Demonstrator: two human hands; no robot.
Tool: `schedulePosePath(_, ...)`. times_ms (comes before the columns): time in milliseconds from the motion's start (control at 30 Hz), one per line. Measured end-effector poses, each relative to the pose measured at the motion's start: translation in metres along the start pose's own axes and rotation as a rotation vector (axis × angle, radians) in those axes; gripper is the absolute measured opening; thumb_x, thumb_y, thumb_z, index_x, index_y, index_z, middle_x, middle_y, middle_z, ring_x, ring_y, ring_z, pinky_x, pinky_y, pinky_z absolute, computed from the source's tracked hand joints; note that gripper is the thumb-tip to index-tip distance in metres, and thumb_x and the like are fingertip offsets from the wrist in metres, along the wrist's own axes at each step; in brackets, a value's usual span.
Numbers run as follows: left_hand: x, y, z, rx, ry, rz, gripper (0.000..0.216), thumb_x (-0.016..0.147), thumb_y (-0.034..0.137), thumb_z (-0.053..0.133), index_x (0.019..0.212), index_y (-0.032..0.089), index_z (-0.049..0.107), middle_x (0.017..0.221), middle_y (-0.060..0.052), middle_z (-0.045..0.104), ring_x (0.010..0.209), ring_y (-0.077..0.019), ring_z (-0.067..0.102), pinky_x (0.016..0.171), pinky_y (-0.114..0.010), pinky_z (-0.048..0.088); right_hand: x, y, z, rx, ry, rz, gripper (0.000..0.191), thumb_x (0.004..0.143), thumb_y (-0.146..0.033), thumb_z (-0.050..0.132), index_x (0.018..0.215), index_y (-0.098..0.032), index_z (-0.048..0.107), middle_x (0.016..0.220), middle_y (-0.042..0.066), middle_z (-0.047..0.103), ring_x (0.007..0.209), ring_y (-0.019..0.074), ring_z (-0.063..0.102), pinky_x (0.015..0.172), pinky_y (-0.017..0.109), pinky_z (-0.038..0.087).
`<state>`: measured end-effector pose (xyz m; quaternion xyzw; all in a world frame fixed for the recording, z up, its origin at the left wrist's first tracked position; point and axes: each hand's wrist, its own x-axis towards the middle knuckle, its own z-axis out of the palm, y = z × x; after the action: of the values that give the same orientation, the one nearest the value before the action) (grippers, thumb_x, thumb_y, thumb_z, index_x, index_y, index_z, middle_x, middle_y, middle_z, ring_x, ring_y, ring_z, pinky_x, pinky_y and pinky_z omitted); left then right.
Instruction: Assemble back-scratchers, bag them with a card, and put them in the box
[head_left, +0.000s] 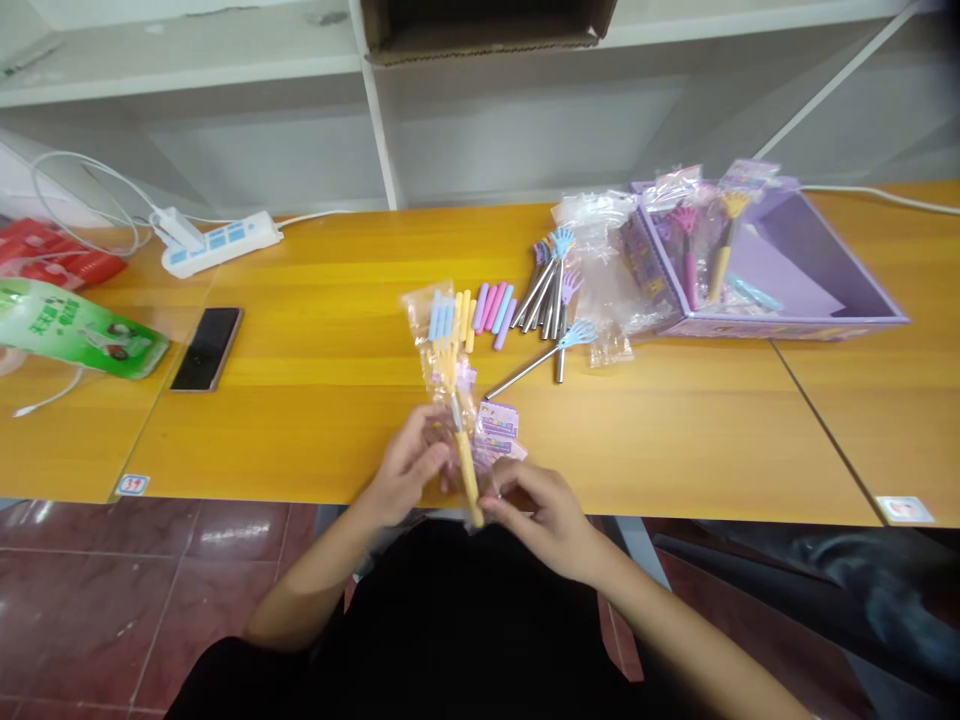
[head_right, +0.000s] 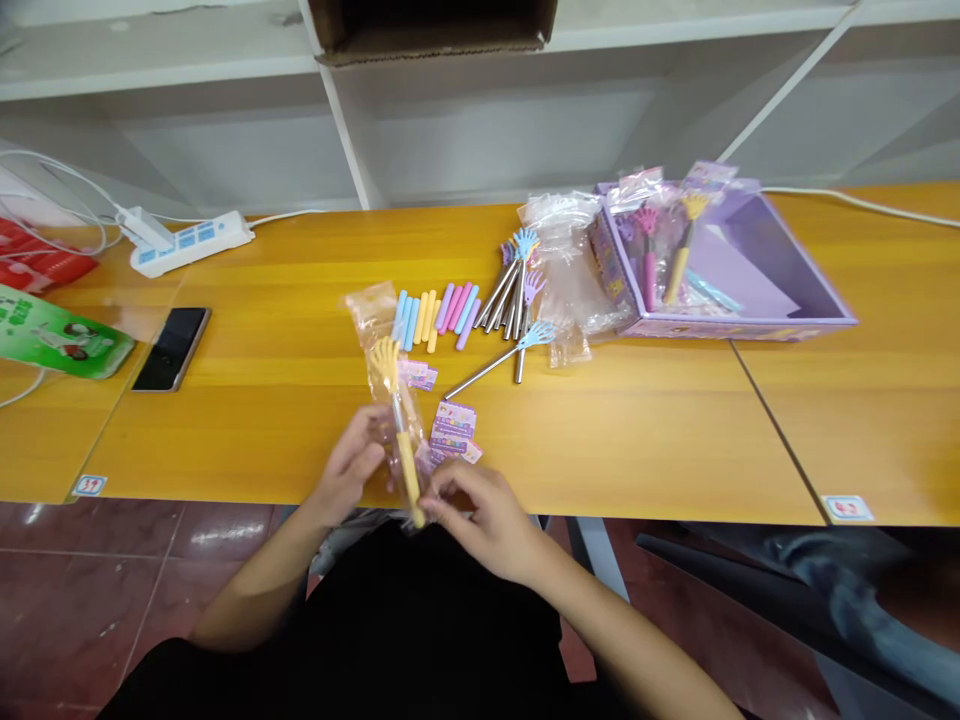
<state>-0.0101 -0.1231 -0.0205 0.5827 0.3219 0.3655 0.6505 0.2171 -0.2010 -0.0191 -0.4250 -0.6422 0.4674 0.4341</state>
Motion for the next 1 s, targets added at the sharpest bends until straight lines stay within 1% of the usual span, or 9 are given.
schedulePosePath(200,0.013,-0.001,-0.018,-0.094,0.513,-0.017,0.038,0.099,0.055,0.075,0.118,0.025,0.063,0.089,0.002,0.066,0.073,-0.0124,0.062,0.068,-0.022,0.052,-0.012,-0.01,0.033,0.039,-0.389,0.187,0.008,0.101,-0.024,0.074,0.095,-0.022,0.068,0.088,-0.001,0.076,0.075,0.0132,0.07,0.068,0.023,0.055)
schedulePosePath(333,0.012,0.005,-0.016,0.013,0.466,-0.041,0.035,0.095,0.05,0.08,0.107,0.021,0.064,0.084,0.002,0.069,0.071,-0.0116,0.064,0.067,-0.022,0.052,-0.013,-0.016,0.029,-0.129,-0.523,0.2,0.016,0.099,-0.035,0.081,0.102,-0.023,0.071,0.078,-0.003,0.075,0.063,0.013,0.068,0.055,0.023,0.046)
schedulePosePath(400,0.009,0.007,-0.01,0.057,0.414,-0.077,0.038,0.097,0.055,0.077,0.102,0.021,0.061,0.078,0.003,0.069,0.063,-0.0113,0.062,0.061,-0.022,0.05,-0.009,-0.019,0.016,-0.262,-0.443,0.144,0.018,0.105,-0.04,0.074,0.104,-0.023,0.07,0.08,-0.001,0.075,0.065,0.0144,0.068,0.058,0.025,0.048)
schedulePosePath(500,0.006,0.003,-0.003,0.105,0.382,-0.079,0.042,0.1,0.061,0.071,0.093,0.021,0.058,0.073,0.003,0.07,0.06,-0.0122,0.063,0.06,-0.024,0.051,0.001,-0.014,-0.006,-0.574,-0.138,0.019,0.018,0.112,-0.036,0.058,0.106,-0.023,0.068,0.095,0.006,0.074,0.08,0.0197,0.072,0.071,0.031,0.054)
schedulePosePath(567,0.005,-0.002,0.0,0.155,0.375,-0.074,0.043,0.102,0.062,0.067,0.089,0.021,0.059,0.073,0.001,0.071,0.064,-0.0135,0.066,0.063,-0.024,0.053,0.009,-0.003,-0.018,-0.792,0.072,0.029,0.023,0.113,-0.039,0.054,0.113,-0.021,0.068,0.107,0.011,0.072,0.084,0.0232,0.072,0.07,0.035,0.055)
schedulePosePath(633,0.005,-0.006,0.0,0.198,0.369,-0.074,0.044,0.103,0.061,0.066,0.087,0.021,0.061,0.074,0.0,0.072,0.067,-0.0145,0.068,0.066,-0.025,0.053,0.016,0.01,-0.028,-0.941,0.18,0.102,0.035,0.112,-0.047,0.055,0.127,-0.018,0.067,0.115,0.014,0.069,0.082,0.0251,0.072,0.065,0.037,0.054)
schedulePosePath(767,0.007,-0.007,-0.001,0.18,0.39,-0.042,0.036,0.102,0.057,0.069,0.098,0.021,0.065,0.079,0.0,0.072,0.071,-0.0152,0.07,0.069,-0.026,0.056,0.026,0.027,-0.037,-0.989,0.184,0.183,0.047,0.109,-0.054,0.059,0.142,-0.02,0.065,0.118,0.013,0.067,0.084,0.0271,0.074,0.065,0.039,0.057)
schedulePosePath(867,0.009,-0.002,0.0,0.121,0.401,-0.034,0.034,0.1,0.054,0.073,0.11,0.023,0.066,0.087,0.001,0.071,0.071,-0.0143,0.07,0.064,-0.024,0.056,0.032,0.028,-0.04,-0.948,0.177,0.204,0.042,0.107,-0.051,0.062,0.137,-0.023,0.068,0.115,0.011,0.068,0.085,0.0262,0.073,0.066,0.038,0.057)
schedulePosePath(1000,0.012,-0.001,0.0,0.102,0.416,0.011,0.031,0.099,0.051,0.074,0.107,0.023,0.067,0.088,0.0,0.069,0.066,-0.0122,0.065,0.057,-0.022,0.052,0.039,0.027,-0.048,-0.811,0.177,0.185,0.029,0.101,-0.045,0.072,0.122,-0.024,0.071,0.111,0.009,0.068,0.085,0.0236,0.071,0.07,0.036,0.056)
